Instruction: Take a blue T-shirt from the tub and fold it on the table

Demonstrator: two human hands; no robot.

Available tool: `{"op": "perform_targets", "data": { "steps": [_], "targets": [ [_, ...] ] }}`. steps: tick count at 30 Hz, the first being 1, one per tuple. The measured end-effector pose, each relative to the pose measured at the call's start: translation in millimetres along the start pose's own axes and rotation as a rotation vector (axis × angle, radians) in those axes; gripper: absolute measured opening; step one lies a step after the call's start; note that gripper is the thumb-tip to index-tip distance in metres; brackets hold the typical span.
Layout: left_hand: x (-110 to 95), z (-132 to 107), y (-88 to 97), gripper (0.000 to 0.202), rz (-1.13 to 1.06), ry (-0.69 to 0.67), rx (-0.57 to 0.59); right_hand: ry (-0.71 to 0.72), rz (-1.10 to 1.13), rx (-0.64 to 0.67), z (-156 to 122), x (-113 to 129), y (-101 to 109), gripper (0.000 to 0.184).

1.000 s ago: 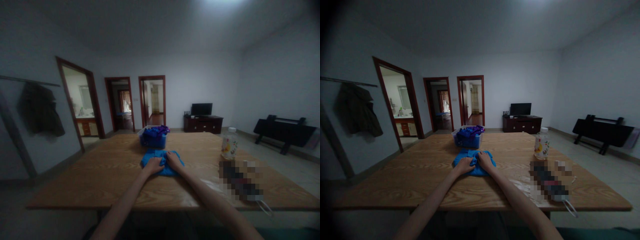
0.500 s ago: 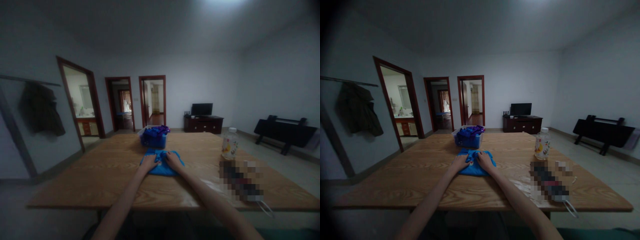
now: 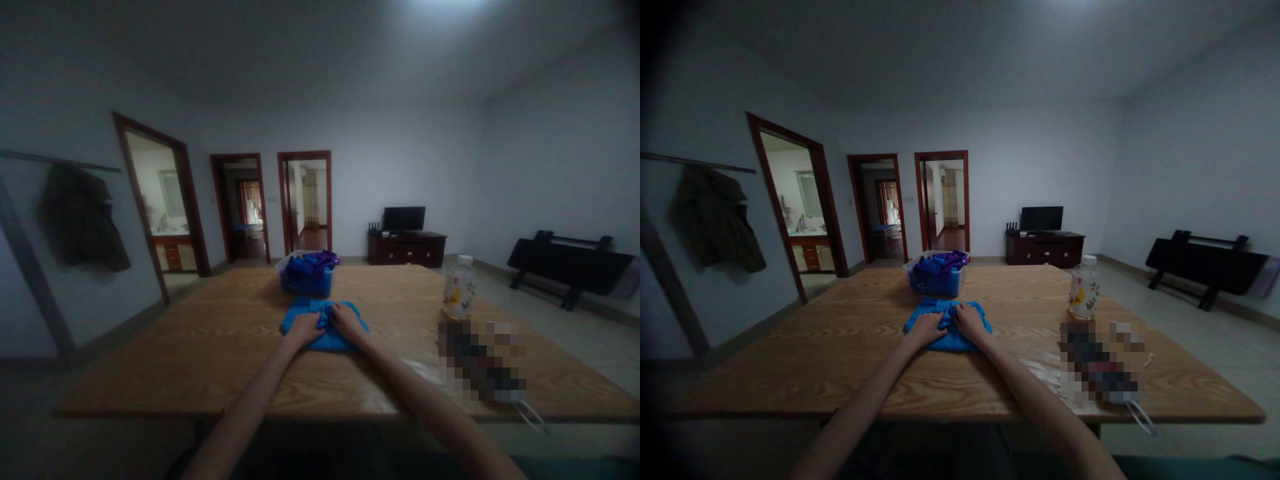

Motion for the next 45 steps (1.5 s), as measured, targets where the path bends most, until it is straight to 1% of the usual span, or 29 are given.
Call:
{"op": "perform_targets", "data": {
  "steps": [4, 6, 9, 14, 17, 20, 23, 26, 29, 32, 34, 36, 38, 42, 45],
  "targets": [
    [13.5, -0.7, 9.7, 0.042, 0.031, 0.117, -0.012, 0.003, -0.011, 0.005, 0.0, 0.2, -0.2, 0.021],
    [17.3, -2.3, 13.3, 0.041, 0.029, 0.135, -0.015, 0.003, -0.012, 0.0, -0.1, 0.3, -0.3, 0.02],
    [16.3, -4.2, 13.7, 0.04, 0.01, 0.088, -0.02, 0.009, -0.011, -0.012, 0.3, -0.3, -1.5, 0.02],
    [1.9, -3.6, 3.2, 0.032, -0.042, -0.058, -0.004, 0.0, -0.007, -0.001, 1.4, -2.0, -3.9, 0.02],
    [-3.3, -1.7, -2.6, 0.03, -0.053, -0.075, -0.006, 0.0, 0.0, -0.004, 0.8, -1.6, -2.9, 0.02],
    [-2.2, -0.8, -3.8, 0.032, -0.053, -0.07, 0.0, 0.003, -0.009, 0.01, -0.3, -0.5, -1.4, 0.02],
    [5.5, -1.2, 0.4, 0.034, -0.045, -0.034, -0.001, 0.007, -0.016, 0.014, -1.6, 1.2, 1.1, 0.019],
    [17.3, -1.5, 8.1, 0.034, -0.048, 0.013, -0.016, 0.011, -0.015, 0.0, -2.7, 2.8, 3.8, 0.02],
    [31.2, -0.3, 17.2, 0.03, -0.087, 0.054, -0.065, 0.006, -0.019, 0.0, -3.4, 3.9, 5.4, 0.021],
    [47.1, 1.6, 24.5, 0.027, -0.118, 0.142, -0.127, 0.013, -0.016, -0.008, -4.0, 6.5, 7.7, 0.022],
    [55.7, 2.7, 26.1, 0.028, -0.118, 0.196, -0.148, 0.017, -0.017, -0.023, -4.5, 8.9, 10.1, 0.028],
    [60.8, 3.6, 25.0, 0.028, -0.12, 0.227, -0.159, 0.023, -0.022, -0.037, -5.0, 11.3, 12.4, 0.034],
    [63.1, 4.2, 21.0, 0.03, -0.136, 0.241, -0.155, 0.044, -0.02, -0.042, -5.5, 13.6, 13.8, 0.035],
    [65.4, 6.0, 6.9, 0.032, -0.182, 0.261, -0.081, 0.127, 0.008, -0.061, -7.2, 18.8, 16.2, 0.03],
    [68.0, 8.4, -1.2, 0.033, -0.201, 0.239, -0.065, 0.236, 0.046, -0.076, -10.1, 26.9, 18.7, 0.025]
  ]
}}
Point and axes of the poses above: each hand's wrist, its own z-axis towards the middle knuckle, its own y-axis out of the back of the hand, x = y × z, the point moved 4 cm from there along z, towards the middle knuckle
